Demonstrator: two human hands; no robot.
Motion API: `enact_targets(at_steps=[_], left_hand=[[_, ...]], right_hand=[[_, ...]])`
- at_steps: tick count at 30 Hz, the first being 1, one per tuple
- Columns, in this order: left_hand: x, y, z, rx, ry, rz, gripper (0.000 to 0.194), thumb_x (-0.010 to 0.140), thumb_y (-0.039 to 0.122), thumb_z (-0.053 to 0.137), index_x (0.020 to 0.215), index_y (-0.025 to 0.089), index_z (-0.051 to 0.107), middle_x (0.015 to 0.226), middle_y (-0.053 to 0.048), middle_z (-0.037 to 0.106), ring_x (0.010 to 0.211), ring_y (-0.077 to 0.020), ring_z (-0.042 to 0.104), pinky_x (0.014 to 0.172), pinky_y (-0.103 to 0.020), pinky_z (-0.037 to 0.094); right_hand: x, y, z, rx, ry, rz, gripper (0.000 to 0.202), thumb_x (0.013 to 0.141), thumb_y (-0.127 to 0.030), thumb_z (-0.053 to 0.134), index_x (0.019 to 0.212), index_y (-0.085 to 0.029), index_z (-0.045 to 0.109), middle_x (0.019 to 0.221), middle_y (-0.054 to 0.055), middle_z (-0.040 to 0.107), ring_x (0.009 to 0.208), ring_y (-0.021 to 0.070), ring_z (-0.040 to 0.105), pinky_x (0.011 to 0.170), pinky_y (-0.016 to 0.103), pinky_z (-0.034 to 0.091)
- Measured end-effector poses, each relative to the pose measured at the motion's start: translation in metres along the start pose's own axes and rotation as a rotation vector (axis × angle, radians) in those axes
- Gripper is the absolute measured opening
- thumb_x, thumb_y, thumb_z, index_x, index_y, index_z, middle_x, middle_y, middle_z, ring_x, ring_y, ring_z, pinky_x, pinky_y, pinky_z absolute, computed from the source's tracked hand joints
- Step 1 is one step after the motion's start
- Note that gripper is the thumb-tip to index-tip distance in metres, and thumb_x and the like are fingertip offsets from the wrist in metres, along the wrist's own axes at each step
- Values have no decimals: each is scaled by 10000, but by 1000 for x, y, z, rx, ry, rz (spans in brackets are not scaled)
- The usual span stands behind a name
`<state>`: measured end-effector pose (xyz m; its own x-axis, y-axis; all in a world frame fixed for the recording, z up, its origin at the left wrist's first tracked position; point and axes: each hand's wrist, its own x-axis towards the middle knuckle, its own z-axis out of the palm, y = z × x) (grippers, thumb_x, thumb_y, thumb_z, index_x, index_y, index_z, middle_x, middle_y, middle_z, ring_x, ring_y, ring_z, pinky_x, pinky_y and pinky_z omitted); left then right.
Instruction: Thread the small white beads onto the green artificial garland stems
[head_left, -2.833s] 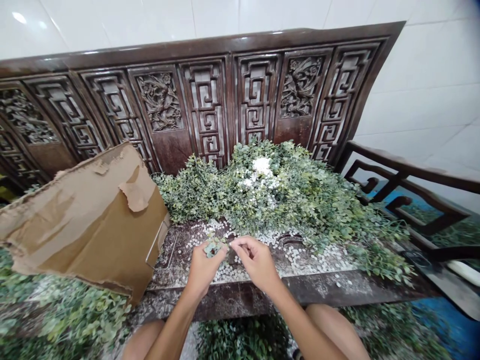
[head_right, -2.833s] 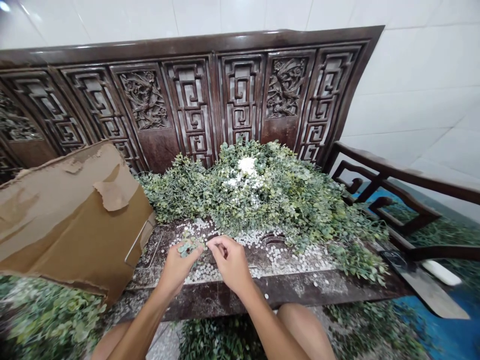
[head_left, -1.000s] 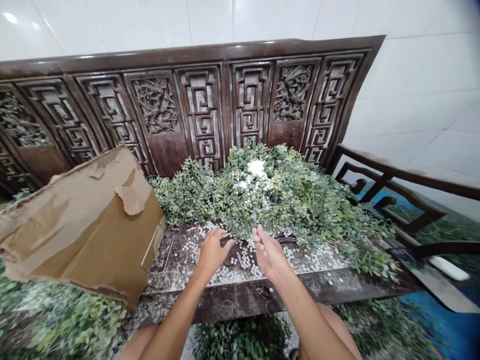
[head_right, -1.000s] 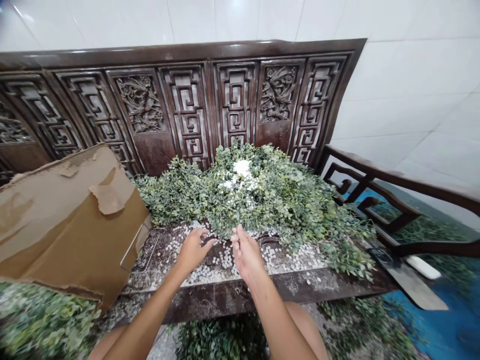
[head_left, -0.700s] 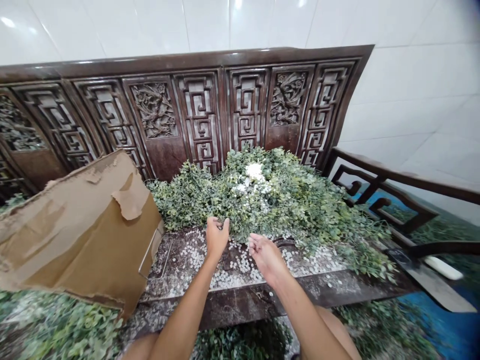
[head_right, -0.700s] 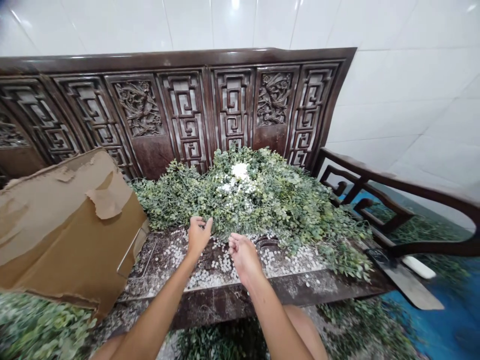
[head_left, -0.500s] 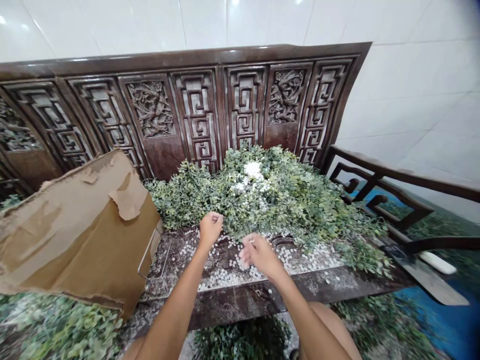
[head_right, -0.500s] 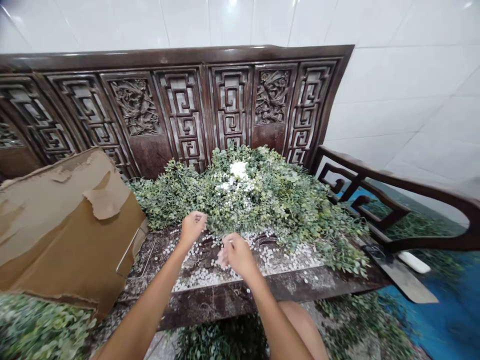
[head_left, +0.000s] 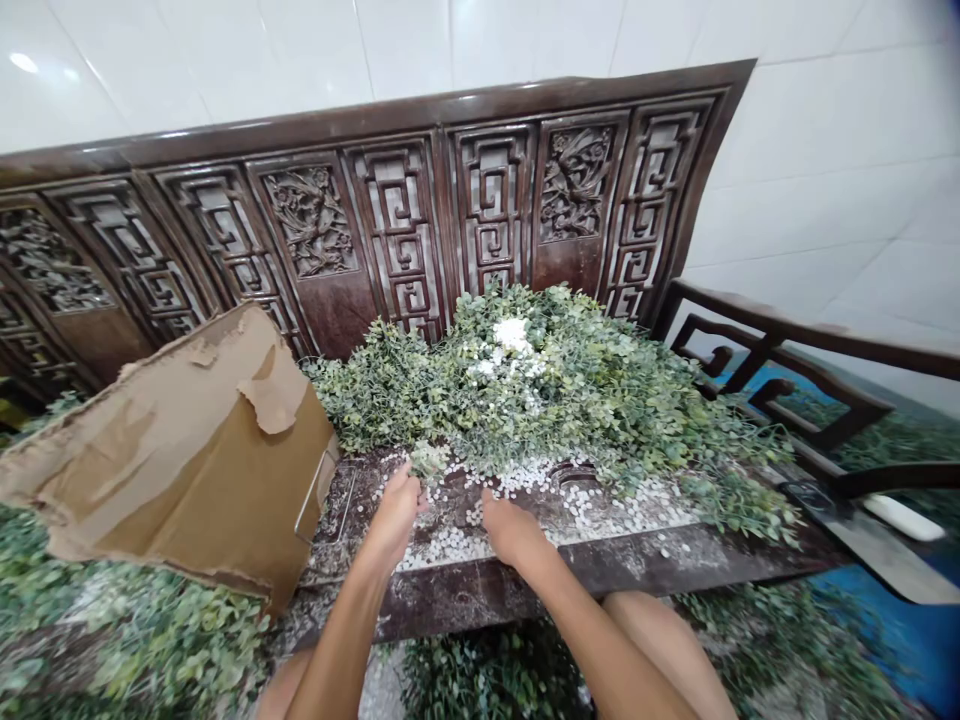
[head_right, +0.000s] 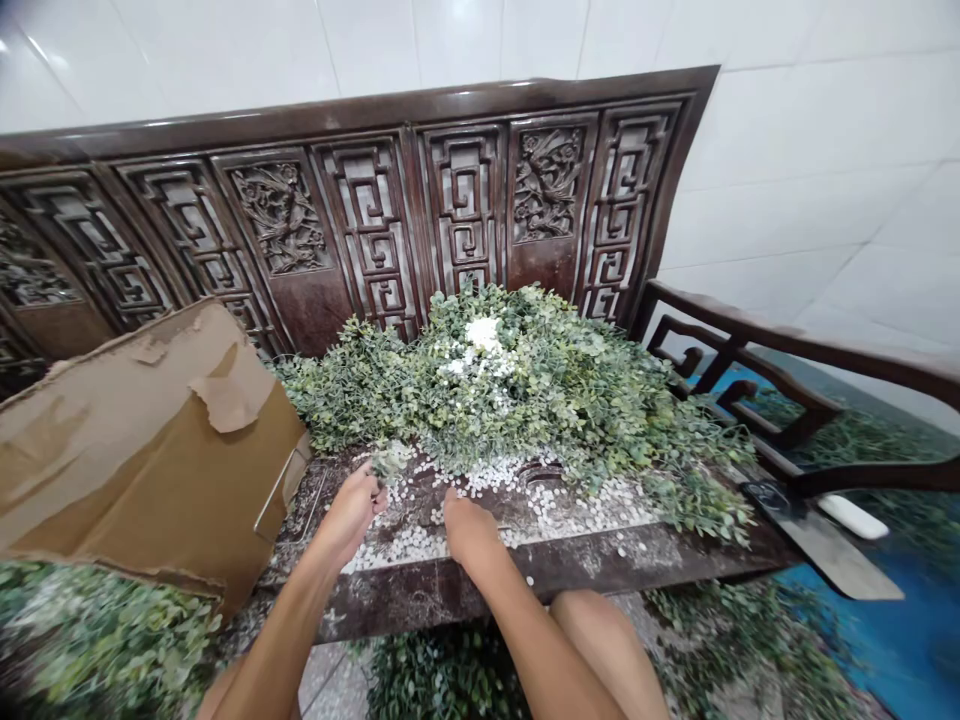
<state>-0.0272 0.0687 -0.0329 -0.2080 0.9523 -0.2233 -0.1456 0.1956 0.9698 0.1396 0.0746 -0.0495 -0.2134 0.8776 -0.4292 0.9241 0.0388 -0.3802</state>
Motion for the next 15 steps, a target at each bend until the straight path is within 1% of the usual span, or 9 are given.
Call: enact_targets(at_steps=[2,4,6,8,9,10,12,13,15], left_hand=[[-5,5,2,-31,-52,-54,211,692,324,581,836,170,584,718,20,538,531,-80,426,456,-195,310],[-8,10,4,-5,-61,-75,275,723,426,602,814,166,614,801,-11,586,622,-109,487,497,-206,340],[-9,12,3,110,-47,-43,388,753,540,583,794,159,646,866,-41,632,759,-158,547,602,-229,397],[-9,13,2,237,-57,15,460,787,594,531,778,152,659,901,-61,668,884,-205,572,745,-265,421],[-8,13,1,284,-61,48,464,808,588,507,785,150,658,911,-68,679,917,-219,577,799,-283,419],[-7,12,1,314,-61,79,447,826,566,494,813,149,655,924,-73,686,935,-227,581,834,-298,416],[-4,10,-1,355,-31,138,395,846,508,491,928,152,642,987,-82,684,968,-231,585,876,-314,411],[-2,9,-2,375,-7,171,381,850,483,496,996,156,626,1039,-87,675,999,-230,580,896,-316,405],[0,7,-2,418,25,233,377,851,457,511,1079,169,594,1111,-90,650,1051,-227,565,925,-314,388]], right_hand=[[-1,-2,2,14,26,-17,481,800,57,468,1262,-62,525,1102,274,660,1064,352,642,862,446,470],[-1,-2,4,57,54,-28,462,797,61,465,1234,-66,546,1090,276,661,1056,340,646,856,428,467],[1,-2,4,134,80,-48,385,813,20,493,1181,-64,568,1043,271,672,1011,329,662,821,398,473],[5,0,3,250,101,-81,253,859,-62,499,1096,-67,590,954,242,690,907,296,689,750,351,483],[8,0,1,320,108,-100,198,892,-107,475,1045,-76,597,902,214,698,835,266,698,706,324,487],[10,1,-1,391,113,-118,187,921,-149,438,997,-91,599,863,181,701,768,232,698,665,297,487],[14,2,-6,521,122,-152,228,948,-215,386,912,-131,595,830,112,701,688,169,679,622,253,488],[16,3,-9,633,123,-173,222,938,-248,409,871,-146,594,822,84,696,679,150,667,623,242,490],[17,4,-14,972,98,-227,176,861,-314,550,791,-160,600,789,46,676,683,133,637,647,240,493]])
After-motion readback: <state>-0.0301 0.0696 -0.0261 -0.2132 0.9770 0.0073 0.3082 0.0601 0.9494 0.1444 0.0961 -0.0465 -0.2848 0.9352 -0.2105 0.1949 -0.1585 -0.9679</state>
